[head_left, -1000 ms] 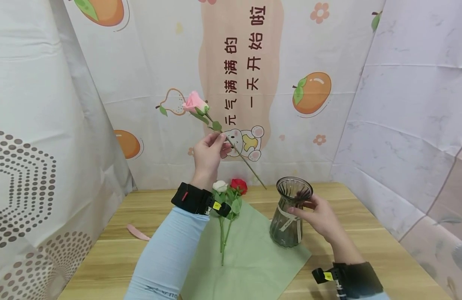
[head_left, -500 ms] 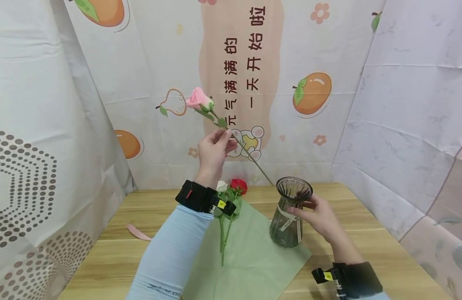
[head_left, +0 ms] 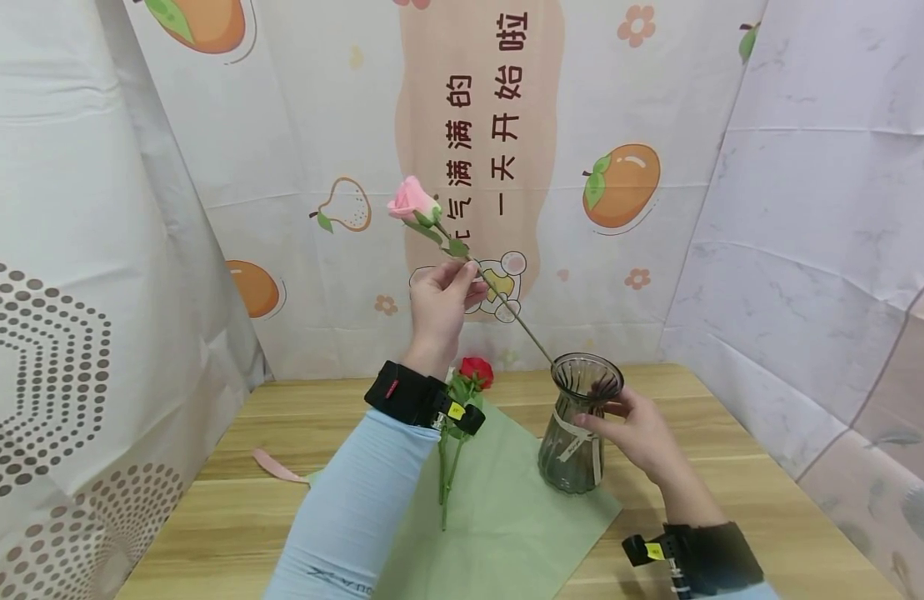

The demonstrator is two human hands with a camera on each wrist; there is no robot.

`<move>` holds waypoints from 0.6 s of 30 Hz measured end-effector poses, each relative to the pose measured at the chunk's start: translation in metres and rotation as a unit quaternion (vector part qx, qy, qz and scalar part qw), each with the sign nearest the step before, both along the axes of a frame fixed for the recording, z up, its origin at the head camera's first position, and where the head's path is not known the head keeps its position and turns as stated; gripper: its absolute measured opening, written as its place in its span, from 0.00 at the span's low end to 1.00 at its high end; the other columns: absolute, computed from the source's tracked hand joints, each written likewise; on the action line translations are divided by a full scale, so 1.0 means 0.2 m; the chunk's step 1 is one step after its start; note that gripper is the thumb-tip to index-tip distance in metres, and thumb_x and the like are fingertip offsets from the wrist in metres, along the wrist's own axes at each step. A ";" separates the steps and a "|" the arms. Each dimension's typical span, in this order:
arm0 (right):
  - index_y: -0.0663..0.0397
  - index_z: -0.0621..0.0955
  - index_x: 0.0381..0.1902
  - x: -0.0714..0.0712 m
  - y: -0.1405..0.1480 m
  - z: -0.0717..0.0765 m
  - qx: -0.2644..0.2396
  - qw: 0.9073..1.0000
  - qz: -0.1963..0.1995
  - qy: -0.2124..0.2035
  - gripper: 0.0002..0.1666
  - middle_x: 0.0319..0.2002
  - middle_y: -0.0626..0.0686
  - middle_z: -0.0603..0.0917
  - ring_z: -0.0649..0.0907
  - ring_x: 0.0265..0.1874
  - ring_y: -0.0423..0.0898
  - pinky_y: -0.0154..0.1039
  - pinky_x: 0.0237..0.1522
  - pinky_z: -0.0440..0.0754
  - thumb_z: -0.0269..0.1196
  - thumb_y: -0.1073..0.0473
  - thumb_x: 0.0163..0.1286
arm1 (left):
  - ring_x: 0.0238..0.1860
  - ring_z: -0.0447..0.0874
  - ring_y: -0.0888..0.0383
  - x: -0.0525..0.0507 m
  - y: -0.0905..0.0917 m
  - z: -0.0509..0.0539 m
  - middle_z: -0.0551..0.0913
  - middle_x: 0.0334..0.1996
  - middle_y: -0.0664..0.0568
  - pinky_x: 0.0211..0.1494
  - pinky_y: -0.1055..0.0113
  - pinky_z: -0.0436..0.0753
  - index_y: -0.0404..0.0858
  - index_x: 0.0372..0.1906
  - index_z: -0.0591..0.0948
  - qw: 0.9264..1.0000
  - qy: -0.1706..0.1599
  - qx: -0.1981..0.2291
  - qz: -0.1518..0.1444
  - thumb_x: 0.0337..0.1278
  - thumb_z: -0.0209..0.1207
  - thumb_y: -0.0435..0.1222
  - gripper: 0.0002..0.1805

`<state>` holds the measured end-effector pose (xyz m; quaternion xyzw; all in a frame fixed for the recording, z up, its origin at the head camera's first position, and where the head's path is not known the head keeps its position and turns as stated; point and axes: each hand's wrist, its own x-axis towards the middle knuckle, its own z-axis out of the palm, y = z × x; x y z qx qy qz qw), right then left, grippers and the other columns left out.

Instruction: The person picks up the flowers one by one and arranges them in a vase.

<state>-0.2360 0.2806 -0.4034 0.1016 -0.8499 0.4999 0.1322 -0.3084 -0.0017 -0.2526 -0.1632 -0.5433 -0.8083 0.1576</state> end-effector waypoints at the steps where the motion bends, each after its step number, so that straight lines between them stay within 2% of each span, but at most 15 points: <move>1: 0.57 0.77 0.64 0.00 0.00 0.00 0.000 1.000 0.000 0.000 0.37 0.60 0.62 0.80 0.77 0.61 0.67 0.64 0.54 0.78 0.76 0.49 0.62 | 0.35 0.88 0.54 0.00 0.00 0.00 0.84 0.41 0.40 0.48 0.59 0.86 0.31 0.49 0.85 1.000 -0.003 0.002 -0.002 0.68 0.64 0.33 0.11; 5: 0.57 0.77 0.64 0.00 0.00 0.00 0.000 1.000 -0.002 -0.004 0.37 0.60 0.62 0.81 0.77 0.61 0.67 0.63 0.54 0.79 0.76 0.49 0.62 | 0.36 0.88 0.54 0.01 0.02 -0.01 0.84 0.42 0.38 0.49 0.60 0.86 0.34 0.49 0.85 1.000 -0.012 0.004 -0.006 0.67 0.65 0.35 0.11; 9: 0.57 0.77 0.64 0.00 0.00 0.00 0.000 1.000 -0.001 -0.005 0.37 0.59 0.62 0.81 0.77 0.61 0.67 0.63 0.53 0.79 0.76 0.48 0.62 | 0.36 0.88 0.54 0.01 0.04 -0.03 0.85 0.40 0.41 0.48 0.60 0.86 0.35 0.49 0.86 1.000 -0.010 -0.004 -0.003 0.67 0.66 0.36 0.11; 18: 0.58 0.77 0.64 -0.01 0.00 0.00 -0.002 1.000 0.000 -0.001 0.36 0.60 0.63 0.80 0.77 0.60 0.67 0.64 0.53 0.79 0.76 0.50 0.62 | 0.35 0.88 0.54 0.00 0.07 -0.05 0.85 0.41 0.40 0.48 0.61 0.86 0.27 0.53 0.82 1.000 -0.008 -0.020 -0.008 0.68 0.65 0.35 0.16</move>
